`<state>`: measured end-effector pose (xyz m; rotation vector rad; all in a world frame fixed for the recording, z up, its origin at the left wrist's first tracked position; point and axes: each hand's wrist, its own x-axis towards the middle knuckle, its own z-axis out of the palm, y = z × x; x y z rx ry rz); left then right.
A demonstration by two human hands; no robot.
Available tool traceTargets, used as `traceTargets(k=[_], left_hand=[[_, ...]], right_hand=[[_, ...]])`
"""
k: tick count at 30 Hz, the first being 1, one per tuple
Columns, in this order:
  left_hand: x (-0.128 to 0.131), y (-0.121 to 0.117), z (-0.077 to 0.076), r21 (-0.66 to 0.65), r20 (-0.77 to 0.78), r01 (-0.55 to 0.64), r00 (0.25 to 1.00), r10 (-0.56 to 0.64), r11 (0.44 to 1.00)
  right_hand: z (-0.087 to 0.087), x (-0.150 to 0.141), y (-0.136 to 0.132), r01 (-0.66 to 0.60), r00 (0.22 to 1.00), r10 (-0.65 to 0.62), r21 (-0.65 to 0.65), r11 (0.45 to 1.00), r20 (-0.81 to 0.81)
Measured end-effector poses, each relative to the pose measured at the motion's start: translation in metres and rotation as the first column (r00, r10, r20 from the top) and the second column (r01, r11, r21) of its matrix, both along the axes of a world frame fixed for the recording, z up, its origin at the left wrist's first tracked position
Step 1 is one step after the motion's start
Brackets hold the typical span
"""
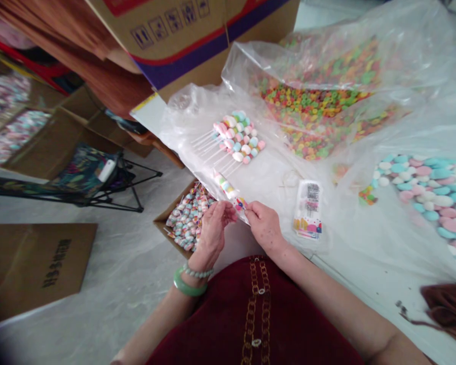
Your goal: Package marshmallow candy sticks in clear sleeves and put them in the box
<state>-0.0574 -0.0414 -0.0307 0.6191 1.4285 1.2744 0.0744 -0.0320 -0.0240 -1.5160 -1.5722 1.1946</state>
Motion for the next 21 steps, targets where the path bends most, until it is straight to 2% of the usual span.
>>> traceTargets(k=[2,4,6,8,12,14,17,21], left_hand=[[0.004,0.003,0.004,-0.030,0.031,0.079,0.996,-0.078,0.996],[0.008,0.005,0.004,-0.073,0.111,0.108,0.989,-0.100,0.991],[0.009,0.007,0.001,-0.109,0.236,0.117,0.968,-0.089,0.987],[0.010,0.006,-0.003,-0.118,0.290,0.144,0.951,-0.104,0.983],[0.009,0.001,-0.008,-0.062,0.110,0.232,0.968,-0.225,0.971],[0.008,0.000,-0.009,-0.069,0.104,0.290,0.954,-0.283,0.954],[0.006,0.000,-0.008,-0.093,0.285,0.339,0.910,-0.301,0.936],[0.004,0.004,0.000,-0.141,0.593,0.245,0.797,-0.117,0.959]], right_hand=[[0.002,-0.001,-0.004,-0.082,0.988,0.062,0.138,0.987,0.144],[0.003,-0.003,-0.007,-0.115,0.971,0.070,0.194,0.974,0.227],[0.001,-0.003,-0.008,-0.091,0.964,0.045,0.168,0.981,0.262],[-0.004,-0.002,-0.006,-0.061,0.963,0.027,0.117,0.991,0.268],[-0.012,0.001,-0.002,-0.083,0.959,0.062,0.062,0.995,0.278],[-0.013,0.002,0.000,-0.140,0.955,0.107,0.104,0.985,0.275],[-0.009,0.002,0.000,-0.258,0.939,0.182,0.246,0.934,0.293],[-0.004,0.000,-0.007,-0.381,0.877,0.202,0.374,0.846,0.436]])
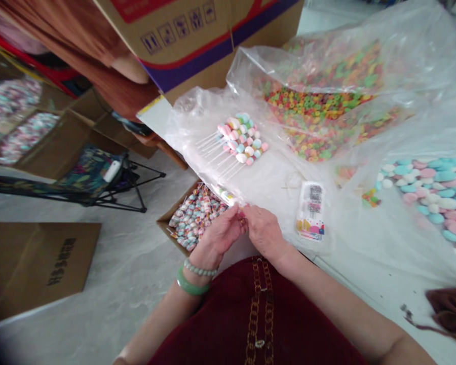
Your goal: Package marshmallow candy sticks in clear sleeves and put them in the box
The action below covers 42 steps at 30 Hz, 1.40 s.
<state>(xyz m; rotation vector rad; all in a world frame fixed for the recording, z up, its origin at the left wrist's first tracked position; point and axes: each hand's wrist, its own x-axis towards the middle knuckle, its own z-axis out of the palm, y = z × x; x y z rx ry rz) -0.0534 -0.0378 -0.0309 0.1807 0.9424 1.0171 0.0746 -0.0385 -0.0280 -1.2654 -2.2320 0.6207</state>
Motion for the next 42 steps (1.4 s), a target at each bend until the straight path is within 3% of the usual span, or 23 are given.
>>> traceTargets(k=[2,5,9,12,14,16,19,22,24,27,28,29,30,33,34,35,36,37,38,39,40,41,42], left_hand=[[0.001,0.002,0.004,-0.075,0.050,-0.087,0.995,0.091,0.993],[0.004,0.004,0.007,-0.118,0.004,-0.163,0.986,0.164,0.980],[0.000,0.003,0.009,-0.041,0.026,-0.061,0.998,0.062,0.997],[-0.005,-0.001,0.010,0.045,0.050,-0.014,0.999,0.012,0.999],[-0.006,-0.004,0.012,0.099,0.048,-0.021,0.999,0.016,0.995],[-0.006,-0.008,0.014,0.147,0.038,-0.048,0.998,0.043,0.988],[-0.005,-0.012,0.020,0.213,0.041,-0.032,0.999,0.024,0.977],[-0.006,-0.013,0.027,0.250,0.019,0.076,0.996,-0.083,0.965],[-0.006,-0.012,0.029,0.251,0.000,0.080,0.997,-0.083,0.965],[-0.004,-0.012,0.029,0.226,0.003,0.036,0.999,-0.038,0.973],[-0.003,-0.013,0.029,0.219,-0.001,0.030,1.000,-0.030,0.975],[-0.003,-0.014,0.030,0.217,-0.014,0.031,0.999,-0.029,0.976],[-0.003,-0.015,0.031,0.224,-0.029,0.041,0.999,-0.035,0.974],[-0.009,-0.020,0.035,0.286,-0.024,0.098,0.995,-0.095,0.953],[-0.011,-0.021,0.037,0.307,-0.002,0.123,0.992,-0.128,0.944],[-0.013,-0.022,0.037,0.314,0.024,0.134,0.989,-0.149,0.940],[-0.015,-0.021,0.037,0.301,0.050,0.126,0.988,-0.148,0.945],[-0.016,-0.019,0.036,0.268,0.072,0.100,0.990,-0.123,0.958],[-0.015,-0.016,0.034,0.218,0.088,0.056,0.993,-0.076,0.974],[-0.014,-0.013,0.031,0.159,0.098,-0.006,0.995,-0.010,0.987],[-0.012,-0.010,0.028,0.099,0.101,-0.066,0.993,0.056,0.993],[-0.010,-0.007,0.024,0.059,0.091,-0.114,0.990,0.109,0.992],[-0.006,-0.004,0.021,0.044,0.073,-0.144,0.987,0.141,0.989]], right_hand=[[0.000,-0.002,-0.005,-0.061,0.996,0.055,0.085,0.995,0.070],[0.001,-0.004,-0.011,-0.102,0.988,0.084,0.138,0.985,0.129],[0.011,-0.003,-0.016,-0.029,0.998,0.029,0.010,1.000,-0.056],[0.022,-0.001,-0.012,0.151,0.946,-0.195,-0.182,0.972,-0.259],[0.026,-0.002,-0.007,0.203,0.878,-0.336,-0.373,0.905,-0.339],[0.026,-0.006,-0.003,0.142,0.785,-0.437,-0.558,0.818,-0.440],[0.023,-0.012,0.000,-0.092,0.607,-0.560,-0.750,0.655,-0.563],[0.024,-0.017,-0.005,-0.306,0.499,-0.649,-0.817,0.489,-0.575],[0.026,-0.019,-0.008,-0.317,0.485,-0.649,-0.810,0.494,-0.586],[0.028,-0.020,-0.009,-0.226,0.556,-0.572,-0.772,0.594,-0.603],[0.028,-0.021,-0.009,-0.223,0.565,-0.570,-0.776,0.591,-0.597],[0.027,-0.021,-0.008,-0.261,0.565,-0.582,-0.796,0.546,-0.585],[0.026,-0.021,-0.008,-0.340,0.561,-0.598,-0.818,0.463,-0.572],[0.022,-0.019,-0.008,-0.608,0.590,-0.592,-0.785,0.122,-0.549],[0.022,-0.018,-0.008,-0.641,0.613,-0.569,-0.766,0.047,-0.548],[0.022,-0.017,-0.008,-0.638,0.639,-0.543,-0.770,0.021,-0.545],[0.023,-0.016,-0.008,-0.598,0.670,-0.516,-0.800,0.052,-0.534],[0.025,-0.016,-0.009,-0.514,0.705,-0.487,-0.844,0.151,-0.516],[0.027,-0.017,-0.010,-0.384,0.738,-0.459,-0.867,0.317,-0.495],[0.029,-0.018,-0.011,-0.217,0.773,-0.425,-0.826,0.521,-0.471],[0.032,-0.019,-0.013,-0.045,0.815,-0.375,-0.694,0.718,-0.441],[0.034,-0.020,-0.015,0.088,0.868,-0.308,-0.491,0.867,-0.389],[0.035,-0.022,-0.017,0.161,0.923,-0.239,-0.262,0.952,-0.302]])
